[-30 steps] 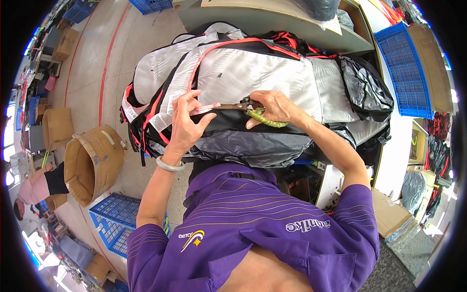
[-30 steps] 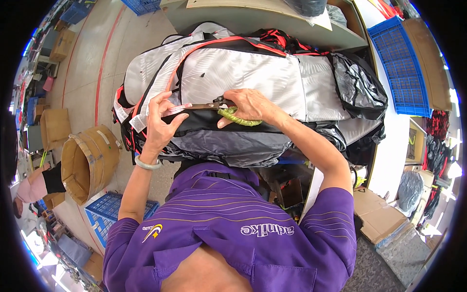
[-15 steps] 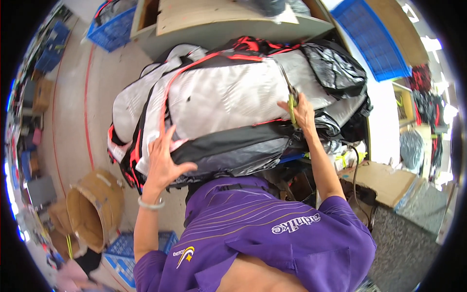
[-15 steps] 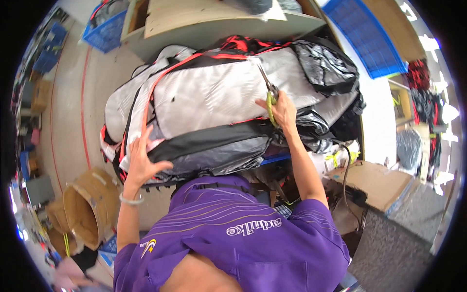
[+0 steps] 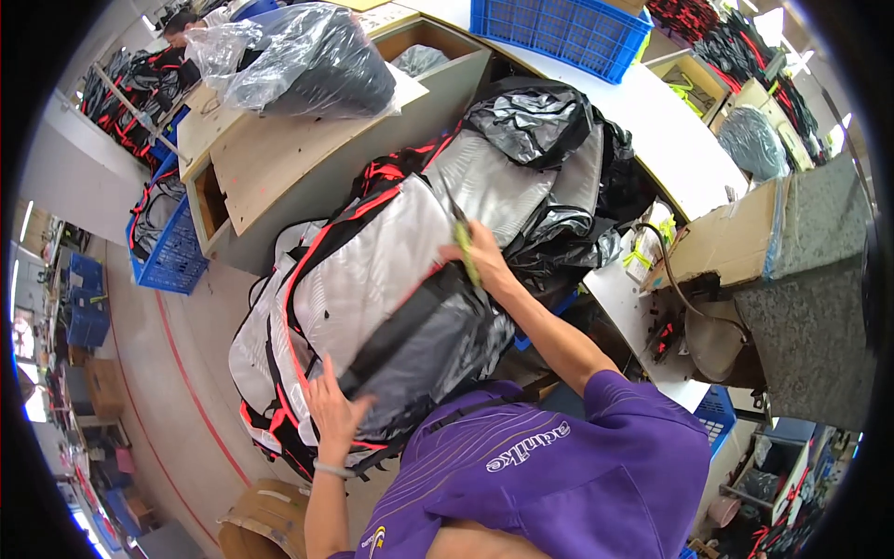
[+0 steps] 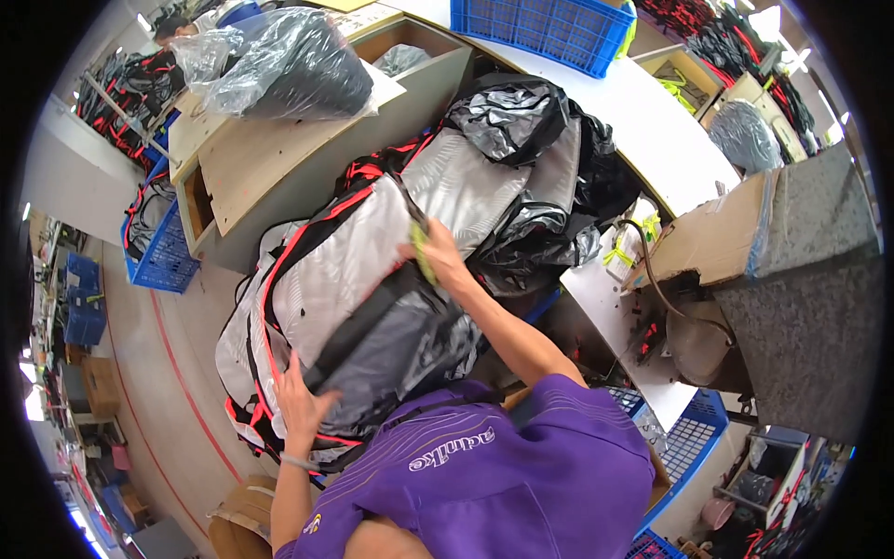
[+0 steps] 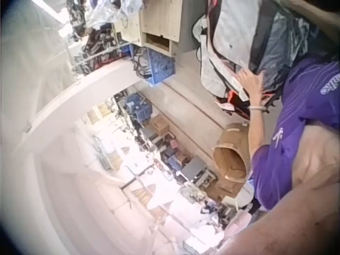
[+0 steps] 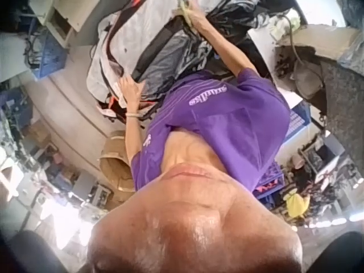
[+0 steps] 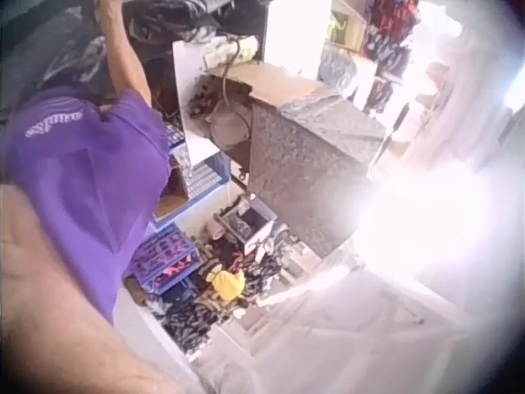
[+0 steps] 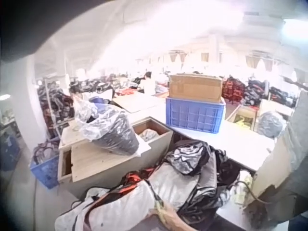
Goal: Trimming excess threads and fabric from manufactured sports bags using scissors.
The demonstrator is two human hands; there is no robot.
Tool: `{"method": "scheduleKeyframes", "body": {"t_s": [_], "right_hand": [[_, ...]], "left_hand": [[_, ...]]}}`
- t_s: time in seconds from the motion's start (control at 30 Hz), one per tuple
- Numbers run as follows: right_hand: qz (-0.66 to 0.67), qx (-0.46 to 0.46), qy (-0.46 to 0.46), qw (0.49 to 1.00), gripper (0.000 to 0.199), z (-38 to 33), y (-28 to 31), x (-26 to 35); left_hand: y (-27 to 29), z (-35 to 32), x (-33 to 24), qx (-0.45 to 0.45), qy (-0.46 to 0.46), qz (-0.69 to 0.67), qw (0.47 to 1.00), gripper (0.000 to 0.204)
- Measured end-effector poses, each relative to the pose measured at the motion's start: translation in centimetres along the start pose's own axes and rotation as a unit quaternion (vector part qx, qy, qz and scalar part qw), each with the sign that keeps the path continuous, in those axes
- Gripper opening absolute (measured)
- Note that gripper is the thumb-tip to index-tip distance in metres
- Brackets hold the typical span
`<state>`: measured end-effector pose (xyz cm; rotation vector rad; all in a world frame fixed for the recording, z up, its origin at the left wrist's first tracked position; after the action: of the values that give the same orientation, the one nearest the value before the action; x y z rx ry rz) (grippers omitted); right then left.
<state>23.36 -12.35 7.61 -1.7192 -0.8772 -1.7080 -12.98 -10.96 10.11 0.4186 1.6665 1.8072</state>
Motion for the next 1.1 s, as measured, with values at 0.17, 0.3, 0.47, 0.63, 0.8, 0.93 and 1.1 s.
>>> {"method": "scheduleKeyframes", "body": {"t_s": [0.17,0.3,0.47,0.63,0.8,0.93,1.1], "right_hand": [[0.071,-0.010,0.367,0.928,0.031,6.9,-1.3,16.0],[-0.088,-0.151,0.561,0.809,0.020,8.7,6.8,29.7],[-0.351,-0.253,0.690,0.580,0.029,6.8,26.2,35.6],[-0.513,-0.517,0.358,0.583,0.020,-0.7,28.5,27.2],[-0.425,-0.398,0.294,0.758,0.028,-2.1,27.4,16.8],[-0.263,-0.204,0.232,0.914,0.027,0.7,17.8,13.4],[0.005,0.172,0.011,0.985,0.057,2.5,-5.4,7.2]], "left_hand": [[5.4,8.9,-1.4,-0.130,-0.030,-0.027,0.991,0.042],[14.6,18.2,-4.2,-0.341,-0.124,0.052,0.930,0.041],[20.1,25.4,-15.0,-0.525,-0.240,0.030,0.816,0.025],[6.3,27.0,-13.9,-0.348,-0.181,-0.101,0.914,0.084],[-14.5,13.8,5.7,-0.066,0.118,-0.021,0.991,0.082],[-17.4,3.0,10.2,0.182,0.190,-0.094,0.960,0.063],[-9.3,-1.8,6.4,-0.010,0.120,-0.052,0.991,0.041]]}}
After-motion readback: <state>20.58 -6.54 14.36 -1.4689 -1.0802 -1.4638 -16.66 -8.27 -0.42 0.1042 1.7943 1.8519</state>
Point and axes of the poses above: each hand's wrist, its own z-axis towards the middle knuckle, its own y-axis out of the back of the hand, x = y × z, the point moved 3 cm from there along z, towards the middle knuckle, and after that the axes turned 3 degrees about z, right-handed, at the moved point
